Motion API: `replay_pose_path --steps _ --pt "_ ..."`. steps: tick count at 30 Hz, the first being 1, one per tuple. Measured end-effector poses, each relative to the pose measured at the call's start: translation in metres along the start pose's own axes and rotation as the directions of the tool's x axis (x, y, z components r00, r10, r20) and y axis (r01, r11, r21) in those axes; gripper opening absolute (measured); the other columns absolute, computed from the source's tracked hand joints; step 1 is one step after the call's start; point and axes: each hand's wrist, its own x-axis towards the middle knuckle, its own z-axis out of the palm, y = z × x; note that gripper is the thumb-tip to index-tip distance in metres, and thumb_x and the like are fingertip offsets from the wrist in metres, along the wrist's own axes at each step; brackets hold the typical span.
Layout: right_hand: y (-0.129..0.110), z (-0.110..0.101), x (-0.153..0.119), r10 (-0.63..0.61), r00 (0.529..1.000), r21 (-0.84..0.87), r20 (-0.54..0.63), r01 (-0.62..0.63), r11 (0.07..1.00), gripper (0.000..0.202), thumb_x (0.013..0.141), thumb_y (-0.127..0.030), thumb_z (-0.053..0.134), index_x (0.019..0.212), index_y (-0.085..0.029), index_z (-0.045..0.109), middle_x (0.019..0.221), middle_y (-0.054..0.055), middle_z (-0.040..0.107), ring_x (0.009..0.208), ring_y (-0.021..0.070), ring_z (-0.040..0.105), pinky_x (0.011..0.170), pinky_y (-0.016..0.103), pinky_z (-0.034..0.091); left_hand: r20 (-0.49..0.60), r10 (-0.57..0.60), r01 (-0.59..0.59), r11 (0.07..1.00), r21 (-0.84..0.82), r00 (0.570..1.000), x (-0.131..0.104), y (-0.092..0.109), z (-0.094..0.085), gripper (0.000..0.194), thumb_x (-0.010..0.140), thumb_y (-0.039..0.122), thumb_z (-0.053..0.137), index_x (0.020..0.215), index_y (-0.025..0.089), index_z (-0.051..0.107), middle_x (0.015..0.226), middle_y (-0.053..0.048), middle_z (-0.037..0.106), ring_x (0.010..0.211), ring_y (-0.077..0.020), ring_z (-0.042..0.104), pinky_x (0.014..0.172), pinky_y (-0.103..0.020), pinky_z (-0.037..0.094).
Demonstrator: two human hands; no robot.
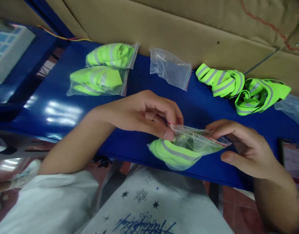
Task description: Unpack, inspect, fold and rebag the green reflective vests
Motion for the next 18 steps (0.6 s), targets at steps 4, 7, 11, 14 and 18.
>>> replay_pose_path --steps 4,7,11,14,18 --pt "0.013 0.01 0.004 0.097 0.978 -0.004 0.186 -0.098 0.995 0.018 0.097 -0.033 0.07 0.088 -0.022 0.06 0.09 0.001 0.071 0.075 0.0122 0.065 0.068 0.025 0.049 0.23 -0.252 0.265 0.964 -0.028 0.94 0.014 -0.022 0.001 0.029 0.09 0.042 0.075 0.082 0.015 0.067 0.101 -0.008 0.074 0.087 -0.0155 0.072 0.078 -0.024 0.057" --pt "0.027 0.019 0.005 0.184 0.958 -0.032 0.221 -0.182 0.983 0.022 0.098 -0.037 0.068 0.087 -0.021 0.06 0.088 0.0 0.071 0.073 0.0112 0.062 0.065 0.023 0.046 0.229 -0.359 0.327 0.93 0.167 0.905 0.016 -0.029 -0.003 0.026 0.094 0.041 0.069 0.088 0.015 0.07 0.088 -0.004 0.073 0.083 -0.0145 0.069 0.073 -0.021 0.052" --pt "0.033 0.017 0.005 0.198 0.939 -0.009 0.28 -0.204 0.979 0.019 0.098 -0.037 0.068 0.089 -0.02 0.066 0.079 -0.002 0.068 0.069 0.01 0.059 0.063 0.022 0.043 0.183 -0.411 0.348 0.889 0.298 0.893 0.013 -0.027 -0.008 0.028 0.094 0.042 0.067 0.084 0.016 0.069 0.077 -0.001 0.07 0.076 -0.014 0.067 0.066 -0.02 0.047" --pt "0.03 0.015 0.007 0.134 0.931 0.069 0.339 -0.166 0.984 0.017 0.097 -0.032 0.069 0.085 -0.02 0.065 0.075 -0.002 0.064 0.067 0.009 0.055 0.063 0.021 0.042 0.239 -0.41 0.345 0.898 0.272 0.88 0.012 -0.023 -0.009 0.022 0.091 0.037 0.07 0.083 0.016 0.07 0.08 -0.002 0.073 0.079 -0.0147 0.069 0.07 -0.021 0.048" --pt "0.025 0.014 0.007 0.086 0.967 0.196 0.241 -0.135 0.971 0.012 0.097 -0.025 0.069 0.088 -0.02 0.062 0.089 0.002 0.063 0.081 0.0118 0.059 0.073 0.024 0.048 0.183 -0.299 0.265 0.946 0.188 0.937 0.011 -0.021 -0.008 0.015 0.085 0.028 0.077 0.084 0.016 0.069 0.09 -0.002 0.077 0.085 -0.0134 0.07 0.079 -0.021 0.05"
